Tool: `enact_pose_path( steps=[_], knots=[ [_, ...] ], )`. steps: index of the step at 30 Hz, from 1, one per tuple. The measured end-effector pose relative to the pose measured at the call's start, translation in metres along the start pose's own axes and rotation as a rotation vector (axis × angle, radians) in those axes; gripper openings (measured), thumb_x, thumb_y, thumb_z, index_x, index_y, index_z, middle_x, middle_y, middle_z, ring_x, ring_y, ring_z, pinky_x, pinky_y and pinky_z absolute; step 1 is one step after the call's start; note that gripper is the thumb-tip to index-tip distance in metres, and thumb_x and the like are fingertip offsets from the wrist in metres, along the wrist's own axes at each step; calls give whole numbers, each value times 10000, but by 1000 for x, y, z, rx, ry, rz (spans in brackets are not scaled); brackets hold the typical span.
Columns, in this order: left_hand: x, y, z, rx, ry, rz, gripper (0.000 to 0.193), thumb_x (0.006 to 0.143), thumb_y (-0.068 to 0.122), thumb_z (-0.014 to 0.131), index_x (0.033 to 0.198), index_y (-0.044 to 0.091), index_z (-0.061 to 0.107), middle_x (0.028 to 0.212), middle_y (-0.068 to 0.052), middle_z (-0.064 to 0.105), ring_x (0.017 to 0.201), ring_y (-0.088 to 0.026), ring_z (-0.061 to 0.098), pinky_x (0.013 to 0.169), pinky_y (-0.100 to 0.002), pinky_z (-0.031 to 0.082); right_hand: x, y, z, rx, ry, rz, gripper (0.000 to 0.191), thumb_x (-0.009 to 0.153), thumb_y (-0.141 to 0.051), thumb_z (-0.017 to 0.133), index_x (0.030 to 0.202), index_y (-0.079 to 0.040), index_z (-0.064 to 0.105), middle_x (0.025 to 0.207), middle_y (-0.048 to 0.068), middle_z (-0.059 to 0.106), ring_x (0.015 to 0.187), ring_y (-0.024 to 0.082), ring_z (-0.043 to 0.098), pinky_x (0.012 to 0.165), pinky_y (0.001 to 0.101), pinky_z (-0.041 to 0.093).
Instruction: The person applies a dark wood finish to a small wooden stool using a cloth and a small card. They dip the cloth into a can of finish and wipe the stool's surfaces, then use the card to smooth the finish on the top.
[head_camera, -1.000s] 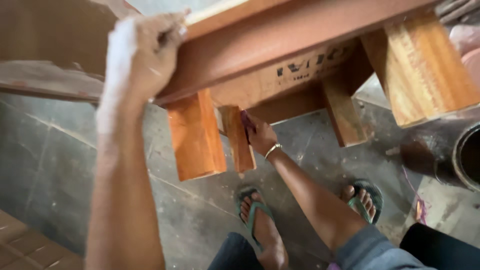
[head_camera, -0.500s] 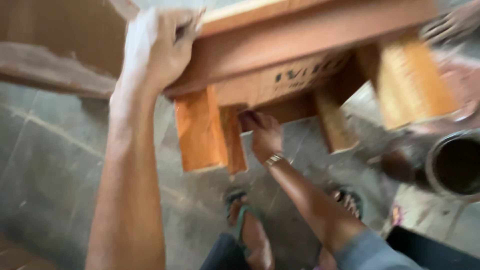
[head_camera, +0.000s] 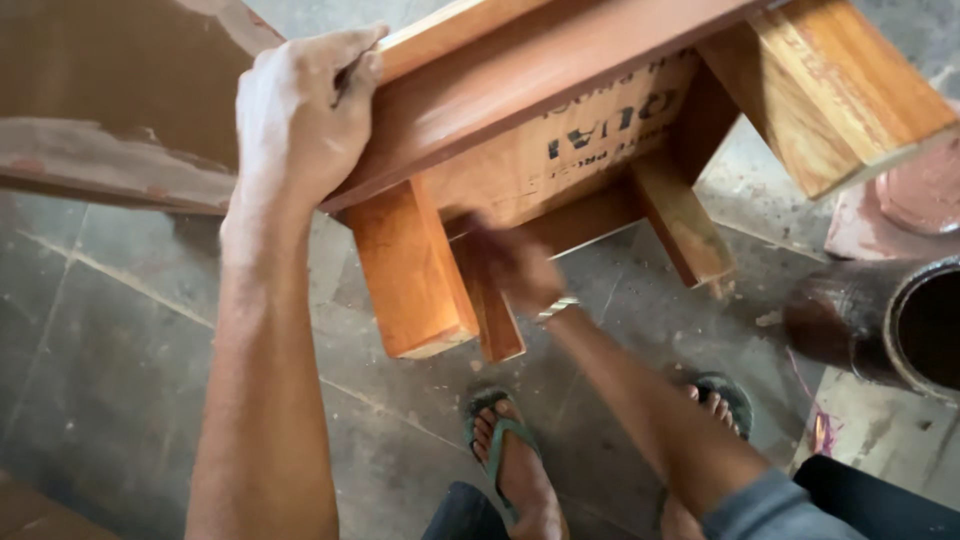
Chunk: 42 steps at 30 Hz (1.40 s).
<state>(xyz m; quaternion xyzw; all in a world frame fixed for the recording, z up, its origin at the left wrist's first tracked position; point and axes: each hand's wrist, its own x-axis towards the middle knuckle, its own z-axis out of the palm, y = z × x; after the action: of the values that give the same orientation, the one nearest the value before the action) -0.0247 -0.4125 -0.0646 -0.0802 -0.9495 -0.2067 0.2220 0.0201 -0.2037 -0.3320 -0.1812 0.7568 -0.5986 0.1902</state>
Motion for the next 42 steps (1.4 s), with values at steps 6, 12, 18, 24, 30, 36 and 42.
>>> enact_pose_path(
  steps=[6, 12, 18, 24, 30, 36, 42],
  knots=[
    [1, 12, -3, 90, -91, -136, 208, 1053, 179, 703, 1230, 117, 792, 895, -192, 716, 779, -343, 686, 721, -415, 539, 14, -74, 50, -66, 52, -101, 409, 953, -345, 582, 1253, -77, 654, 1153, 211, 722, 1081, 387, 686, 907, 468, 552],
    [-1, 14, -5, -89, -117, -128, 235, 1070, 157, 658, 1291, 109, 720, 942, -169, 699, 763, -179, 677, 699, -340, 523, 4, -74, 49, -60, 182, -475, 513, 935, -295, 608, 1377, -33, 593, 1365, 240, 651, 1195, 432, 622, 1026, 501, 504],
    [2, 25, -8, 20, -174, -256, 263, 1069, 151, 682, 1321, 132, 757, 824, -181, 651, 643, -212, 579, 676, -335, 494, 3, -66, 48, 405, 115, 21, 551, 889, -84, 466, 1413, -26, 627, 1223, 156, 731, 1087, 199, 698, 968, 355, 561],
    [7, 33, -9, -54, -114, -168, 242, 1014, 125, 648, 1244, 103, 717, 899, -179, 702, 764, -226, 681, 731, -321, 512, -7, -102, 55, 180, 143, -256, 540, 867, -195, 713, 1369, -36, 592, 1317, 180, 666, 1203, 326, 601, 1037, 422, 488],
    [8, 43, -10, 51, -198, -341, 262, 1033, 156, 665, 1286, 134, 734, 900, -213, 702, 739, -258, 682, 735, -333, 523, -41, -80, 58, -59, 305, -203, 558, 957, -157, 556, 1508, -68, 518, 1544, 194, 536, 1389, 381, 521, 1161, 478, 411],
    [7, 38, -6, 86, -212, -297, 250, 1066, 156, 661, 1298, 125, 748, 933, -223, 700, 738, -286, 659, 731, -351, 526, -20, -72, 57, 21, 50, 199, 512, 941, -234, 508, 1433, -125, 600, 1405, 167, 639, 1228, 371, 630, 1059, 450, 507],
    [4, 21, -4, -15, -121, -136, 242, 1035, 134, 657, 1260, 88, 733, 980, -197, 730, 838, -289, 731, 770, -364, 550, -1, -77, 49, -102, 167, -430, 484, 1006, -261, 587, 1441, -51, 556, 1490, 188, 582, 1338, 335, 570, 1131, 419, 447]
  ],
)
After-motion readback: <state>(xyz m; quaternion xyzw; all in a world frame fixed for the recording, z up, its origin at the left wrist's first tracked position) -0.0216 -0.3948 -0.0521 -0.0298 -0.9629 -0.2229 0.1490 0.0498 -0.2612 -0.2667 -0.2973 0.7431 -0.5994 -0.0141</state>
